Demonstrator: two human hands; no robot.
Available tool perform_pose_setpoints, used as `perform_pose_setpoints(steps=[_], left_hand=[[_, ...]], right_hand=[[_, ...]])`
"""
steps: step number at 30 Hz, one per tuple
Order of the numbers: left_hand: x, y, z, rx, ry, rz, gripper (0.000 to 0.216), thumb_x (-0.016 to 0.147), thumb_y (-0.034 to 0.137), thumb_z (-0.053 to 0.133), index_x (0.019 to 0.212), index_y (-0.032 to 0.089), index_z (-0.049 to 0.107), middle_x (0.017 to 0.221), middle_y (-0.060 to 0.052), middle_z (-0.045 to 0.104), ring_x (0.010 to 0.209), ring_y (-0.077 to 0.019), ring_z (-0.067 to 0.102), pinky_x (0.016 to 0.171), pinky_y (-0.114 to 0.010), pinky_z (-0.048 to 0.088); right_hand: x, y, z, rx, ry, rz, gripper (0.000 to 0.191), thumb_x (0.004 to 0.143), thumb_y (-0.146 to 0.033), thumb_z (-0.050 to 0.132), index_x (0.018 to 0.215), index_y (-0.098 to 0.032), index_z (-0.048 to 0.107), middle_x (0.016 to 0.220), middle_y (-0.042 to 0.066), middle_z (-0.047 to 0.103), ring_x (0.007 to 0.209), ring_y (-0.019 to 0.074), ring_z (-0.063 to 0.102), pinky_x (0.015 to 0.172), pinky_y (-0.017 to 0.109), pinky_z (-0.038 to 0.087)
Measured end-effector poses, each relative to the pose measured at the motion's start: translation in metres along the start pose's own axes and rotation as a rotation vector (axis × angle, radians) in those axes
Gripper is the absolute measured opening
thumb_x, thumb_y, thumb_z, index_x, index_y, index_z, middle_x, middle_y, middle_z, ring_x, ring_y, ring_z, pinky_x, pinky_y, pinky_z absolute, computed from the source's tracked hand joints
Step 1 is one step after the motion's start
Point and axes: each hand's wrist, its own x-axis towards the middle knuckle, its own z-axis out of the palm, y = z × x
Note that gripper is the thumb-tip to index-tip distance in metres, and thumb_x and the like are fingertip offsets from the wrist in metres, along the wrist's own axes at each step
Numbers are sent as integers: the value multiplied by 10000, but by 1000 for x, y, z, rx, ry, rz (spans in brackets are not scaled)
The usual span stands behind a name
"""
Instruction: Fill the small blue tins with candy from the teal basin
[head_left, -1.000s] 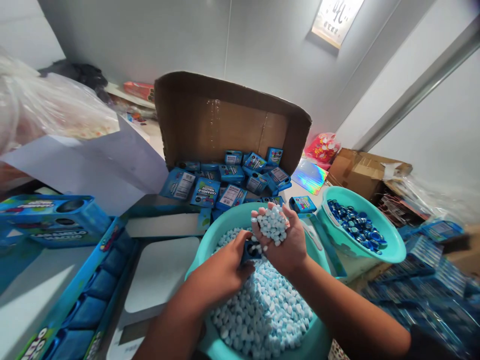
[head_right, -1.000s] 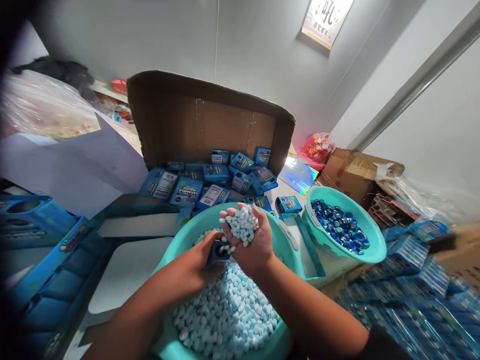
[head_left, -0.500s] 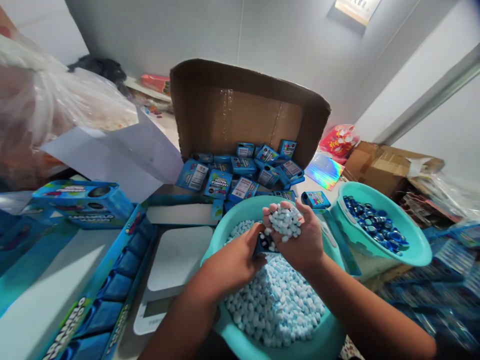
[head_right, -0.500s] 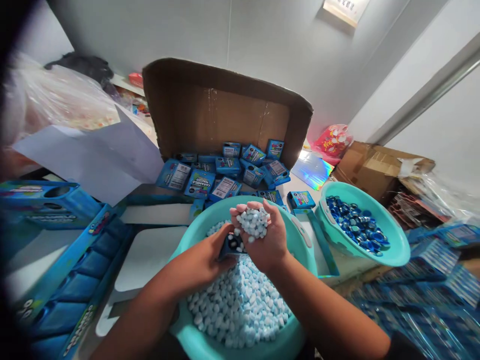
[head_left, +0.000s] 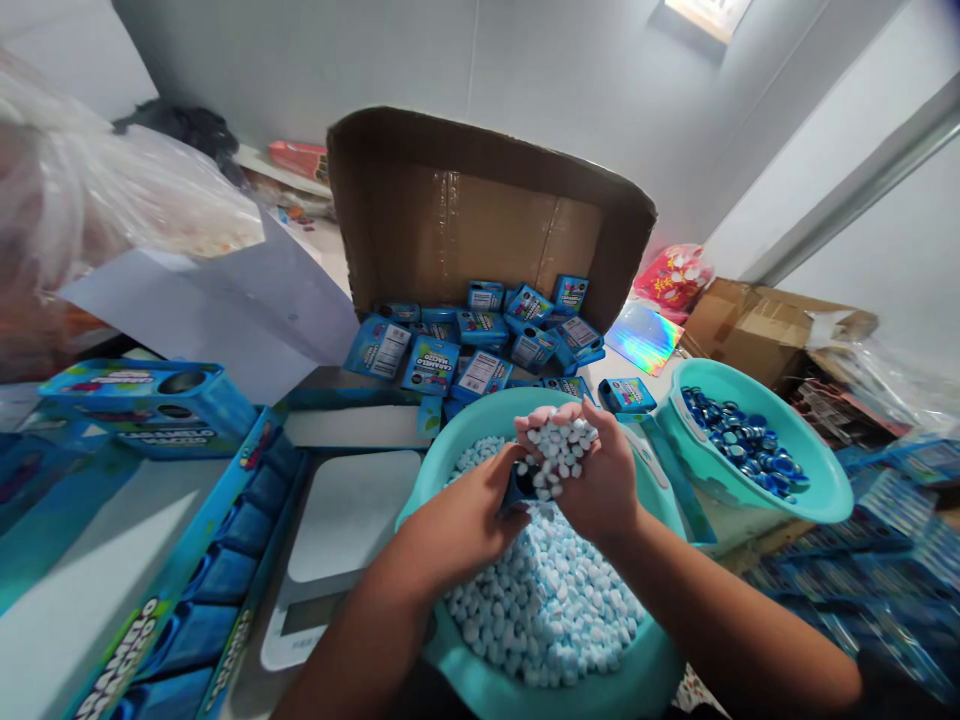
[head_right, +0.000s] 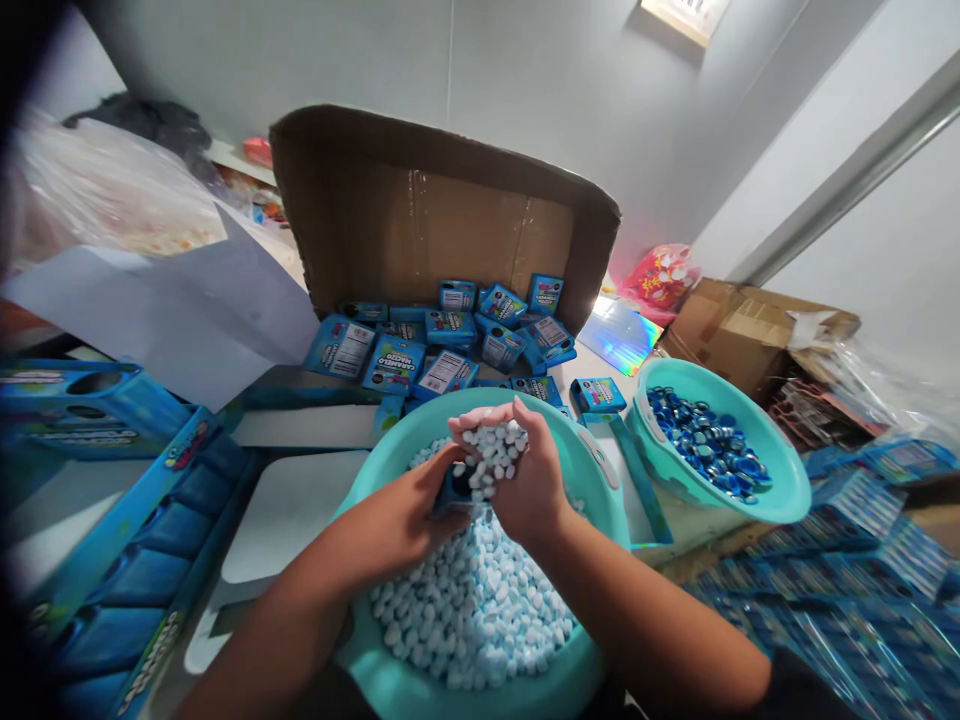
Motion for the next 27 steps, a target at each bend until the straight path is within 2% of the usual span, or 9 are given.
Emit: perform_pose_setpoints(steps=[7,16,19,22,25,27], left_hand=[[-3,-1,0,36,-13,-23,684,891,268,562,1514,232,280,1545,-123,408,1384,-306,439,1154,-462,367],[-1,-1,0,3,43,0,633,857,230,587,1457,256,386,1517,-85,451,1399,-292,419,1187,-452,331],[0,-1,1,3,51,-17,594,861,244,586,1432,271,425,1509,-63,464,1403,-285,418,1194,-453,322],[1,-1,2,30,70,-87,569,842,266,604,1395,244,470,1447,-84,525,1354,-312,468,1158,-482,356],[2,0,1,22,96,-126,502,833,281,613,1319,222,503,1327,-91,602,1231,-312,558,1060,-479,430],[2,2,0,-17,110,-137,391,822,262,617,1204,234,539,1197,-58,648,1102,-274,610,954,-430,473]], right_hand=[[-1,4,1,-84,-75,-63,321,837,-402,616,590,-200,656,757,21,687,846,199,677,904,374,518],[-4,7,0,-217,-203,-163,360,907,-436,541,675,-227,720,790,37,694,885,219,672,967,413,488],[-6,9,-1,-283,-262,-199,399,943,-458,500,738,-231,756,829,53,708,955,239,666,999,427,469],[-8,8,-2,-400,-327,-174,524,972,-552,417,814,-217,788,954,82,726,1108,263,627,1066,429,417],[-9,-1,-8,-604,-287,-218,588,993,-588,348,896,-222,799,1118,88,708,1172,258,589,1085,416,389],[-10,-12,-17,-825,-185,-364,438,978,-523,464,920,-243,796,1147,78,690,1146,245,586,1062,392,392]])
